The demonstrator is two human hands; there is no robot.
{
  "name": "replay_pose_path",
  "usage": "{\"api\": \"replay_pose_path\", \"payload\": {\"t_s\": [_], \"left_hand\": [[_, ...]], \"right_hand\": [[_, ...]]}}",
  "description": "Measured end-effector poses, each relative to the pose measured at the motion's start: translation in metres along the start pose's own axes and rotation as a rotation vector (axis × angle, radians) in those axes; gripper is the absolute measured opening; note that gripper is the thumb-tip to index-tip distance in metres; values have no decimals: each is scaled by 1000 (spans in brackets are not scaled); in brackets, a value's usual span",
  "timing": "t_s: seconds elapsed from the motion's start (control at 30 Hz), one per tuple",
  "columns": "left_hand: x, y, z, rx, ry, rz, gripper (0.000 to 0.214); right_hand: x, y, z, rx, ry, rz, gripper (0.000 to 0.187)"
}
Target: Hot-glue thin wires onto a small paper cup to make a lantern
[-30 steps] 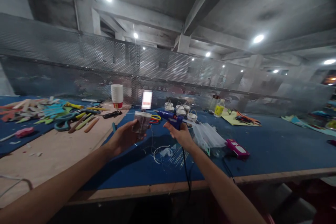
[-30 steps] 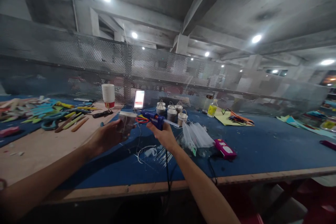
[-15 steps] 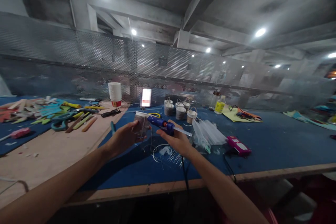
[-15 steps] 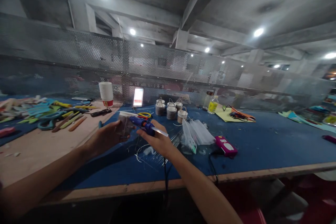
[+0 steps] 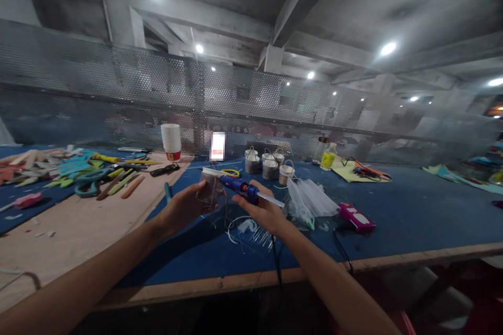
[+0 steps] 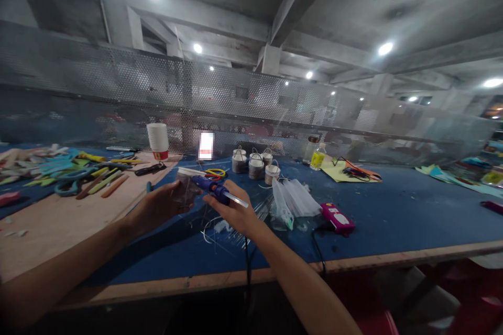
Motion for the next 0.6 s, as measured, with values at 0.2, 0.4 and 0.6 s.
{"api": "replay_pose_path", "payload": {"t_s": [0.2, 0.4, 0.6], "left_hand": [[1, 1, 2, -1, 26, 12, 33], [2, 2, 3, 23, 16, 10, 30], [1, 2, 2, 15, 14, 7, 32]], "right_hand": [[-1, 1, -2, 2, 18, 18, 31], [3, 1, 0, 18, 1, 30, 33], [2, 1, -1, 23, 11, 17, 34]]}}
Point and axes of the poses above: each hand's wrist, its own y-axis away from the middle knuckle, its own z-axis out of the palm, x = y × z, the point moved 1 cm from there along -y, towards the middle knuckle, and after that the axes turned 6 degrees about y, right-handed, at the moved point
